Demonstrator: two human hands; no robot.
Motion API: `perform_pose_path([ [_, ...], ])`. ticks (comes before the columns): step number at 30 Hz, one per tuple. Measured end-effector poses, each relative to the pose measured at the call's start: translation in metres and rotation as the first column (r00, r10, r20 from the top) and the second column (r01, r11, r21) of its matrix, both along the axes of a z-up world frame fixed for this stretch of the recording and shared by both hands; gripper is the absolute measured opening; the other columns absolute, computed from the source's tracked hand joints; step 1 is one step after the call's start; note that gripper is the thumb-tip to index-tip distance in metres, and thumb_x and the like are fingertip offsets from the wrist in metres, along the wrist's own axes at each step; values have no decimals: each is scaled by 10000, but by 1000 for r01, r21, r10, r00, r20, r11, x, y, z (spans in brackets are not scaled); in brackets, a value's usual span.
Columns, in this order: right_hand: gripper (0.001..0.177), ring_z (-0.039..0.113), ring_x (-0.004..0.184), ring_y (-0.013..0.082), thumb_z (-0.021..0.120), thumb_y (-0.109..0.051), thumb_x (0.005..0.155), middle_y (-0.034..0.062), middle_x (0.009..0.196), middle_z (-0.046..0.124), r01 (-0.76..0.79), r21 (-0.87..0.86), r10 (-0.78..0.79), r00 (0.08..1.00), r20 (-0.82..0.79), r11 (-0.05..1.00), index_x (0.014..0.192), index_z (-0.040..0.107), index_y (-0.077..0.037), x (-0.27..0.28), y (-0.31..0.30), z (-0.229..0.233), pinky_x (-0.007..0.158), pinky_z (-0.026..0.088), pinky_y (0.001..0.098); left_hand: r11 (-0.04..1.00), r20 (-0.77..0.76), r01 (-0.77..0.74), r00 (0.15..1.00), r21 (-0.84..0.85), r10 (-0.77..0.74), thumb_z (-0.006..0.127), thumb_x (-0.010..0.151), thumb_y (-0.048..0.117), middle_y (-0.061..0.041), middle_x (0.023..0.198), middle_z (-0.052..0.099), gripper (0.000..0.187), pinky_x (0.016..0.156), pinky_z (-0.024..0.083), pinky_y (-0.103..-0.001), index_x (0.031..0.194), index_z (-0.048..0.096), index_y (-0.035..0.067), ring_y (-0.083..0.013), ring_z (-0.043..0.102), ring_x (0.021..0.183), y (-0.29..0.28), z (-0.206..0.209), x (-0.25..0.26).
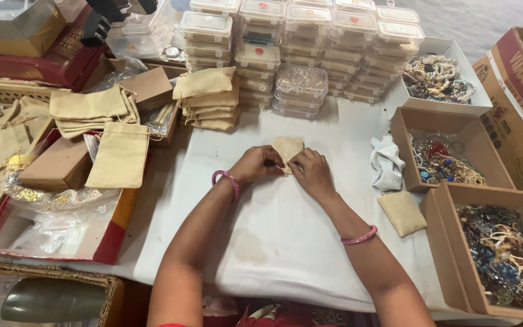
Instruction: The person places a small item into a beige pouch and puts it into a plastic container. They then use a white cloth to wipe a clear plastic container and a beaded necklace on a white table surface.
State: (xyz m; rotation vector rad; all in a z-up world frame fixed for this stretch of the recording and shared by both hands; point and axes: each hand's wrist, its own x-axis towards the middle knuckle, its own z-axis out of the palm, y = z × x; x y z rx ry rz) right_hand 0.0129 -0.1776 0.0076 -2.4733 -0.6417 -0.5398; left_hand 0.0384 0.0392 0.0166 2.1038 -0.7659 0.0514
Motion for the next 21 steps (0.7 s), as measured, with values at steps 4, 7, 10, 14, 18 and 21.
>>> perform_pose_path([
  [4, 92, 618, 982, 256, 735, -133, 856, 61, 961, 657, -53, 18, 52, 999, 15, 998, 939, 769, -111, 0, -2, -1, 875, 444, 415, 989, -83, -97, 991, 108, 107, 842, 759, 247, -80, 920, 770, 202, 763, 579, -353, 905, 812, 111, -239, 749, 826, -10, 3, 5],
  [7, 113, 633, 999, 261, 734, -95, 849, 27, 1004, 709, -108, 32, 107, 993, 43, 994, 953, 767, -125, -1, -4, -1, 908, 420, 418, 952, -170, -243, 946, 184, 275, 778, 873, 310, -98, 882, 759, 221, 774, 565, -374, 960, 766, 108, -254, 742, 822, -23, 8, 1],
  [10, 123, 697, 960, 225, 721, -30, 882, 3, 974, 728, -204, 67, 203, 979, 22, 977, 977, 744, -105, -2, -5, 1, 961, 467, 418, 924, -120, -363, 919, 119, 376, 708, 933, 336, -70, 912, 770, 206, 800, 555, -385, 995, 740, 142, -259, 736, 868, -29, -5, 1],
  [14, 130, 700, 884, 251, 731, 5, 862, 88, 987, 667, -126, 282, 177, 971, -162, 951, 968, 663, -23, -7, 2, 13, 766, 559, 364, 919, 76, -361, 932, 159, 354, 754, 867, 275, -62, 952, 738, 132, 762, 552, -417, 923, 758, 155, -289, 717, 861, -31, -18, 4],
  [18, 141, 691, 870, 259, 771, -9, 820, 113, 998, 651, -88, 277, 112, 991, -74, 957, 928, 681, -13, -1, 3, 7, 740, 556, 371, 939, -5, -328, 944, 104, 330, 770, 823, 228, -38, 956, 751, 157, 775, 571, -391, 933, 724, 125, -257, 734, 877, -30, -25, 8],
  [21, 135, 685, 808, 254, 812, -95, 819, 74, 929, 683, -6, 151, 23, 993, -113, 989, 925, 737, -57, 4, -2, 5, 744, 553, 382, 944, 95, -308, 950, 120, 298, 765, 825, 206, -57, 973, 742, 152, 807, 572, -390, 956, 749, 131, -269, 727, 908, -29, -34, 13],
])
